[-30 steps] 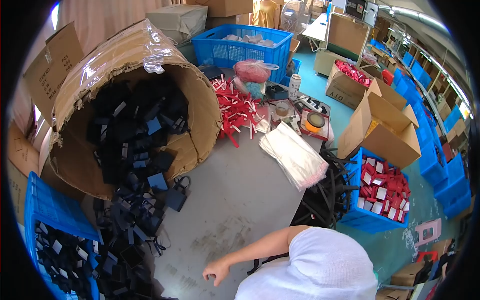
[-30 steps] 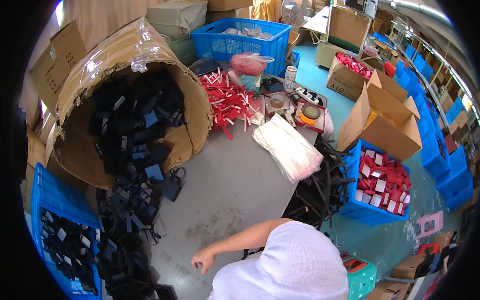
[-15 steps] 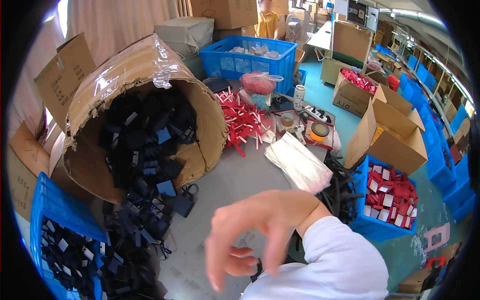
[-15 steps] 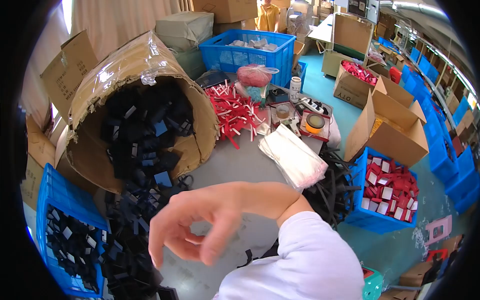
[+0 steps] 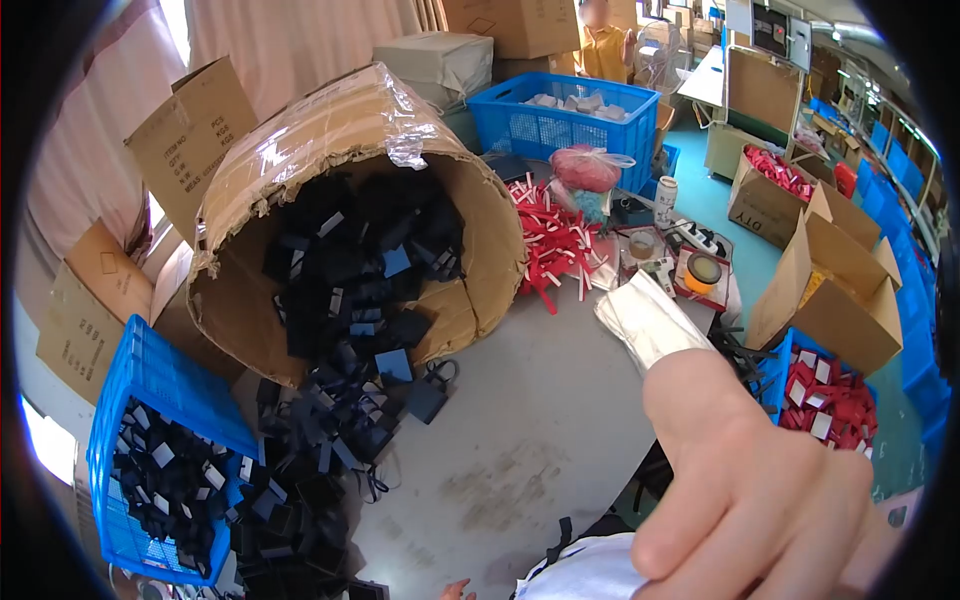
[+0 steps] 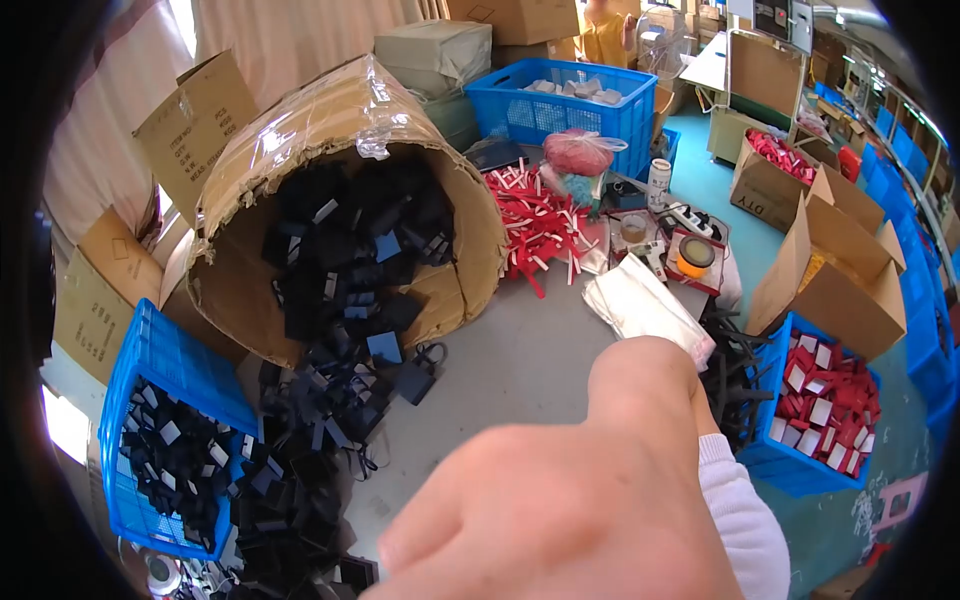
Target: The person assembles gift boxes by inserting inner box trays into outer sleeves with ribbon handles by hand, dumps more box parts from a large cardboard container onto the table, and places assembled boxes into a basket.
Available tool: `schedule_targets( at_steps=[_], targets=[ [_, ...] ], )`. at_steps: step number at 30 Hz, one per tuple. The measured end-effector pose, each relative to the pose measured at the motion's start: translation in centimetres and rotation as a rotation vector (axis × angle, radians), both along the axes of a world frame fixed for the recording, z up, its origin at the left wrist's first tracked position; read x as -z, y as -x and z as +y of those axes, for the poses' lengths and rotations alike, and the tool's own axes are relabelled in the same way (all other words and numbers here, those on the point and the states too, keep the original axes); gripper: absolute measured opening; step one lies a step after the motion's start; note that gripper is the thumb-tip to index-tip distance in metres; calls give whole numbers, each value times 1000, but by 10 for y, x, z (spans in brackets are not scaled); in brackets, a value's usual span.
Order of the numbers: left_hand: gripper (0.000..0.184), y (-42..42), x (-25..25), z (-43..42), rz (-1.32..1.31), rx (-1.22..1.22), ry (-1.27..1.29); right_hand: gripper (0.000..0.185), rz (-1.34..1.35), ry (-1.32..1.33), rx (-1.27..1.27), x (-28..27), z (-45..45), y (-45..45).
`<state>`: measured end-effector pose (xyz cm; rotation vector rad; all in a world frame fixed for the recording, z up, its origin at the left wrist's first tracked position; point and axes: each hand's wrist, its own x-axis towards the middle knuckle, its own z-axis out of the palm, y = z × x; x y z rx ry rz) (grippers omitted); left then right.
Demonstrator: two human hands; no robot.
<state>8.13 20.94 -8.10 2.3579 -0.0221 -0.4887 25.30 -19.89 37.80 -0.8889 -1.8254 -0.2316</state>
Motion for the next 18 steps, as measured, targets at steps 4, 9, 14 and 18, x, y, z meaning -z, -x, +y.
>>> schedule_targets(
  at_steps=[4, 9, 14, 18],
  targets=[
    [40, -6, -3, -10, 113, 37, -100, 44, -61, -80, 40, -2, 5, 6],
    [38, -4, 9, -13, 56, 60, -32, 46, -117, -171, 90, -2, 13, 11],
    [40, -10, -4, -19, 213, -53, -35, 49, -155, -270, 166, -4, 19, 13],
    [42, -17, -16, -23, 234, 2, -44, 43, -266, -249, 196, -5, 15, 20]
  ],
)
